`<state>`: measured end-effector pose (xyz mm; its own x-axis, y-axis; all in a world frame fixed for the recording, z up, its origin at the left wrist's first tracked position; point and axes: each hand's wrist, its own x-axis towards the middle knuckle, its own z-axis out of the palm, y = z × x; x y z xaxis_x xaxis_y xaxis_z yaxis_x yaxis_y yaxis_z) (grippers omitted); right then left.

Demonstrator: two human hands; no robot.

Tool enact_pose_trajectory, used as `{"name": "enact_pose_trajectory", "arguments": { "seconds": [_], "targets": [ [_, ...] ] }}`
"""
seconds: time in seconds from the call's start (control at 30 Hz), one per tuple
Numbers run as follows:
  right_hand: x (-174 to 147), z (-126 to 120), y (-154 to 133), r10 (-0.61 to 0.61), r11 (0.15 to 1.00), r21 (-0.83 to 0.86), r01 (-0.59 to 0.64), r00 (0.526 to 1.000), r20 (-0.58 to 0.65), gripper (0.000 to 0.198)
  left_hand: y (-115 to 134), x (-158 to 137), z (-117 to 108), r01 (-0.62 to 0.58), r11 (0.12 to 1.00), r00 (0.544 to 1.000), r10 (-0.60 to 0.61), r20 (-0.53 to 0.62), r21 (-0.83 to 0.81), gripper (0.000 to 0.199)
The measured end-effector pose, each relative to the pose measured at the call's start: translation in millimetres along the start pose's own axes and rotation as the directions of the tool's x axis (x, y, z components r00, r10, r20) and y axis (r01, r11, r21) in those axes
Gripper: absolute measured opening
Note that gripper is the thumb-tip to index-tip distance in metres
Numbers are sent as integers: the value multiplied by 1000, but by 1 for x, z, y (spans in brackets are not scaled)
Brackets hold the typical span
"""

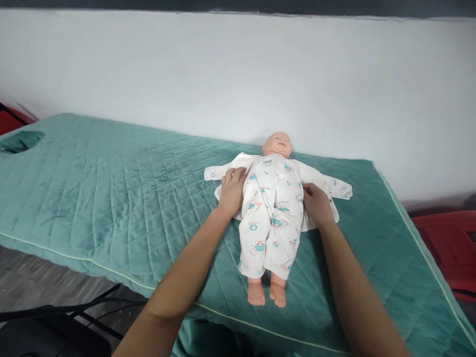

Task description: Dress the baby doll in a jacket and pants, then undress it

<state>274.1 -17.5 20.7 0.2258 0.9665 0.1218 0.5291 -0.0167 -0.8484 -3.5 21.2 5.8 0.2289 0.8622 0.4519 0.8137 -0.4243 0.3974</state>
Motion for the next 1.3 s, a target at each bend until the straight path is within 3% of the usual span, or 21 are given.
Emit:
{"name": "enact_pose_trajectory", "arguments": {
  "seconds": [0.13, 0.27, 0.43, 0.57, 0.63, 0.8, 0.87, 1.0, 1.13, 1.3],
  "targets": [
    [3, 0, 2, -17, 999, 41, 15, 999, 40, 27, 8, 2, 1, 50, 999, 998, -50, 38, 13, 22],
    [2, 3, 2, 69, 971, 226, -82, 995, 68, 30, 16, 5, -3, 148, 986, 987, -142, 79, -73, 18],
    [-1, 6, -3, 120, 936, 325, -135, 991, 65, 33, 20, 4, -9, 261, 896, 962, -209, 177, -359, 26],
    [-2, 4, -9, 159, 911, 363, -197, 978, 133, 30, 21, 3, -13, 224, 755, 973, -136, 187, -617, 31],
    [-2, 2, -10, 163, 908, 360, -213, 973, 166, 29, 23, 1, -16, 266, 648, 962, -132, 238, -714, 36],
    [-2, 1, -8, 125, 925, 332, -185, 973, 193, 29, 25, -1, -18, 497, 215, 867, -154, 474, -841, 62],
    [-3, 2, -8, 131, 915, 356, -191, 974, 186, 29, 26, 0, -18, 555, 101, 829, -147, 539, -826, 65],
    [-5, 5, -10, 95, 839, 509, -193, 972, 213, 30, 29, 3, -21, 599, 13, 788, -188, 586, -801, 53],
    [-6, 2, -14, -48, 877, 472, -87, 963, 267, 39, 34, 2, -24, 607, -35, 771, -217, 599, -794, 44],
    [-10, -3, -18, 18, 898, 410, -159, 945, 327, 42, 39, -4, -28, 640, -73, 732, -244, 636, -765, 39]
  ]
}}
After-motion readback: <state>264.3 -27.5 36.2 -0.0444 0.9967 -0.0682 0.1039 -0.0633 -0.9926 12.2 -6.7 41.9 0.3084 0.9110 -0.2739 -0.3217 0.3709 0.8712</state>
